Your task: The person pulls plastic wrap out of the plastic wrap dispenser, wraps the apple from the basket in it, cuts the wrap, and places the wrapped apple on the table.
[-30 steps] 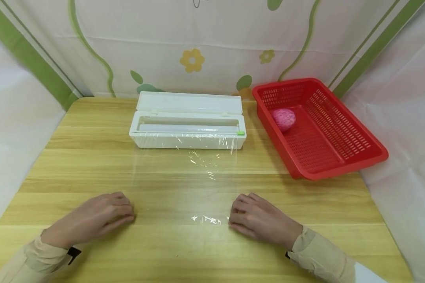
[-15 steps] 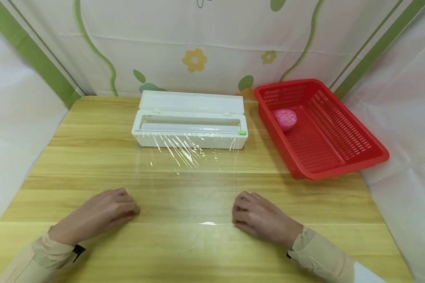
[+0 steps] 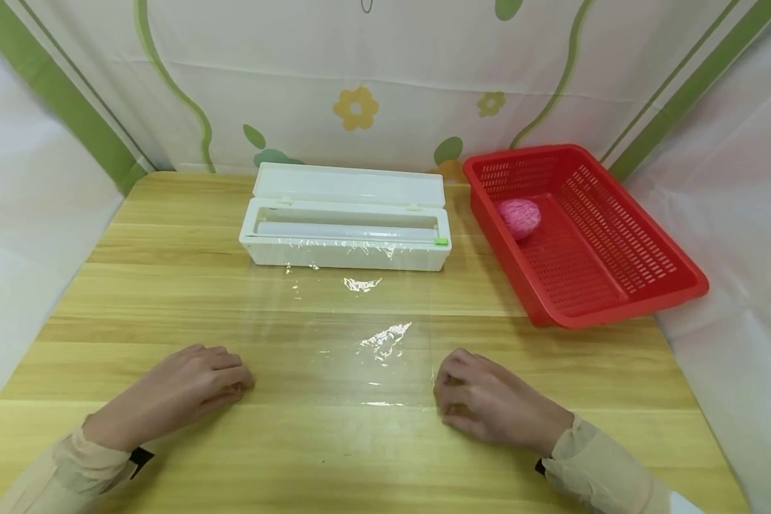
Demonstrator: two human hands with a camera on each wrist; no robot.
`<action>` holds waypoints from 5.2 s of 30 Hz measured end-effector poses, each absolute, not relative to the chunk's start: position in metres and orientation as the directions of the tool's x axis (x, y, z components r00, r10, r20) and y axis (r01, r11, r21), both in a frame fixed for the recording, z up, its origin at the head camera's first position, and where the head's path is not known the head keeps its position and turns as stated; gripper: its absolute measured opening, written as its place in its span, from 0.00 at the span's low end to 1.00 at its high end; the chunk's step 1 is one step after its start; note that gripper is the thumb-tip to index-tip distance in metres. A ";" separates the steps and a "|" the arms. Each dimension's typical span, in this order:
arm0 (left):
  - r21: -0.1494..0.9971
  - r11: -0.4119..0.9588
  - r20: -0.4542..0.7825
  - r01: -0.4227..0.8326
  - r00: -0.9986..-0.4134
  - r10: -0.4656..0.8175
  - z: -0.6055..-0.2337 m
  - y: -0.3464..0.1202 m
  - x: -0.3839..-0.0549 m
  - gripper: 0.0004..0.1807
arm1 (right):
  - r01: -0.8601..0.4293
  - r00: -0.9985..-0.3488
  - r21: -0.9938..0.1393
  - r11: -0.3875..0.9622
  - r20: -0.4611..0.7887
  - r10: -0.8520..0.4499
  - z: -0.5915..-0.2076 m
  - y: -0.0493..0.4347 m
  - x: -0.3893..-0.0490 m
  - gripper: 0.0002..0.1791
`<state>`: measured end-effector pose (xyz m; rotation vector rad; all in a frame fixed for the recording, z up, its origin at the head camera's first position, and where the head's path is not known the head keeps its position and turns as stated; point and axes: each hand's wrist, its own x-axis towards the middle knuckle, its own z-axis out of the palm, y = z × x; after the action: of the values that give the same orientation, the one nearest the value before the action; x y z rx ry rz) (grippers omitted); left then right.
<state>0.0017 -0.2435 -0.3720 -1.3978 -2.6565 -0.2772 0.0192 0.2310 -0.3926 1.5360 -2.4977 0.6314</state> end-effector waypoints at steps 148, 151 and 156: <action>0.718 0.672 0.230 0.182 -0.973 0.019 -0.350 -0.234 -0.154 0.12 | -0.306 -0.951 -0.153 0.940 -0.005 -0.310 -0.261 0.245 -0.152 0.45; 0.716 0.675 0.226 0.177 -0.974 0.016 -0.350 -0.234 -0.154 0.12 | -0.392 -0.920 -0.172 0.904 0.037 -0.391 -0.270 0.219 -0.137 0.43; 0.707 0.684 0.231 0.178 -0.973 0.015 -0.350 -0.235 -0.154 0.12 | -0.500 -0.865 -0.238 0.833 0.084 -0.495 -0.288 0.180 -0.115 0.44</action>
<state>-0.1539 -0.2354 -0.3497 -0.1562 -2.6898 -1.1615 -0.1148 0.1798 -0.2884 0.8112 -2.9889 0.3958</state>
